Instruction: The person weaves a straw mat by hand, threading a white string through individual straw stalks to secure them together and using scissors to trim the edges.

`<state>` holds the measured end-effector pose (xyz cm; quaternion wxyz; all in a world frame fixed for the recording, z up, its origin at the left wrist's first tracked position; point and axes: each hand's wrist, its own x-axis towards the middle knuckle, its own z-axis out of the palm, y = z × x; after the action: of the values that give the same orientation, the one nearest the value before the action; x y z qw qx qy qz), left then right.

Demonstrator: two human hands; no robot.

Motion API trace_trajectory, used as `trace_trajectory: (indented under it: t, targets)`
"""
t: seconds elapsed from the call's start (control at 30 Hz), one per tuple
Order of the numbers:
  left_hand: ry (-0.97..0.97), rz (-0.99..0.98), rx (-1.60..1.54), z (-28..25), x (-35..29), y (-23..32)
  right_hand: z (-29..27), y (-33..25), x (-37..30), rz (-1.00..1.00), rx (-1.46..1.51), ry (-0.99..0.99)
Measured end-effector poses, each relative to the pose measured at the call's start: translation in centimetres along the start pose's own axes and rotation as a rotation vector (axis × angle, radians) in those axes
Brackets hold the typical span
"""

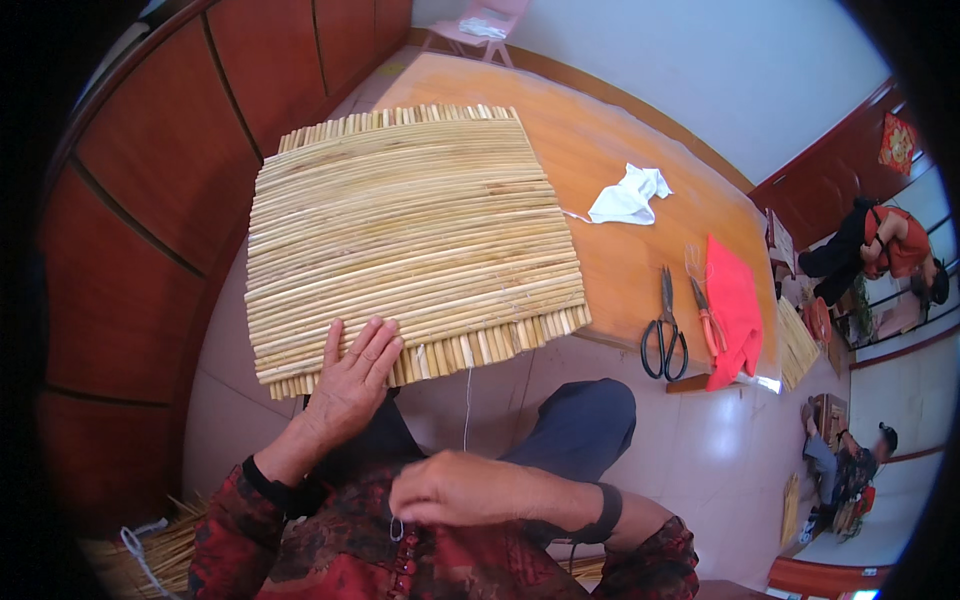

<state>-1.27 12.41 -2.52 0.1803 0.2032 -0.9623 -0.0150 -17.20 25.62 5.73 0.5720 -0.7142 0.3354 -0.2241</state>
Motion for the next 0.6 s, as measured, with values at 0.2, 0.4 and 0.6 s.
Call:
trace_trajectory:
  t: [0.2, 0.4, 0.6]
  targets:
    - [0.067, -0.032, 0.091, 1.0, 0.3, 1.3, 2.1, -2.5, 1.6, -0.151, -0.737, 0.126]
    - [0.037, 0.006, 0.114, 0.6, 3.0, 2.4, 2.0, -4.0, -0.5, -0.165, -0.918, 0.222]
    - [-0.007, 0.067, 0.167, 0.7, 3.0, 2.4, 1.7, -2.9, -6.5, 0.048, -0.792, 0.327]
